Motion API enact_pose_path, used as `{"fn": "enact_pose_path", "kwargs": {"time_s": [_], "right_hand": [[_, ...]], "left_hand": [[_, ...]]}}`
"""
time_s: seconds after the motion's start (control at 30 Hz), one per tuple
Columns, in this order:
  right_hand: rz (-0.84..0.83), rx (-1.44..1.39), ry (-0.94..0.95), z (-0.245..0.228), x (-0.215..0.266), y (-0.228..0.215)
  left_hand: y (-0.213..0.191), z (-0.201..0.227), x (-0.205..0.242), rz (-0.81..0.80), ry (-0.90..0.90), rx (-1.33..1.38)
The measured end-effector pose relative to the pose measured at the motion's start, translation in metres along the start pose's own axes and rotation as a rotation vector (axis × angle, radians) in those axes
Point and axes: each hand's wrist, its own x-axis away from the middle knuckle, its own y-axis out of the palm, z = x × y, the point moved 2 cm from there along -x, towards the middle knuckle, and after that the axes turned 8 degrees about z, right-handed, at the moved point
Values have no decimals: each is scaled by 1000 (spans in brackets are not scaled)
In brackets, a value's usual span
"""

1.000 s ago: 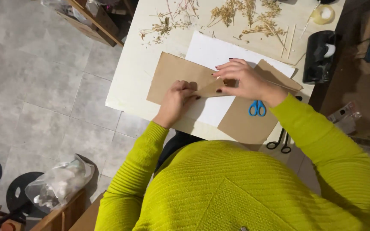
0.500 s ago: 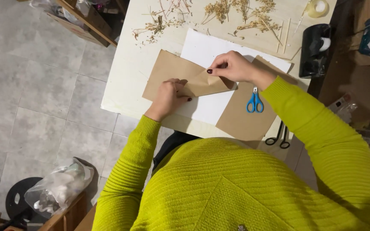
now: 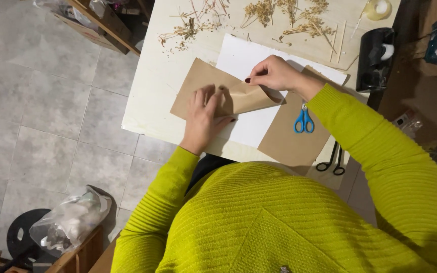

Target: Wrapping a small bouquet of dried flowers in brown paper.

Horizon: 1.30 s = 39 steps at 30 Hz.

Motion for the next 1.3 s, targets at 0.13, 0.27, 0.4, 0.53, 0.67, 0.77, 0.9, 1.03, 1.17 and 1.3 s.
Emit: {"fn": "enact_pose_path", "kwargs": {"time_s": [0.13, 0.27, 0.4, 0.53, 0.67, 0.77, 0.9, 1.03, 1.17, 1.3], "right_hand": [[7, 73, 22, 0, -2, -1], [9, 60, 30, -5, -2, -1], [-6, 185, 109, -19, 0, -2], [49, 196, 113, -24, -3, -2], [128, 356, 104, -23, -8, -6], [145, 352, 62, -26, -10, -11], [337, 275, -168, -59, 2, -26], [325, 379, -396, -113, 39, -2], [91, 712, -735, -120, 55, 36], [101, 1005, -819, -107, 48, 50]], "left_hand": [[15, 6, 12, 347, 368, -285], [44, 0, 29, 216, 397, -159], [53, -1, 34, 196, 359, -230], [49, 4, 31, 201, 366, -246], [48, 3, 29, 182, 311, -218], [48, 1, 26, 155, 241, -158], [51, -2, 24, 184, 217, -112], [52, -5, 22, 187, 139, -85], [56, -13, 23, 167, 96, -54], [51, -11, 22, 182, 86, -41]]}}
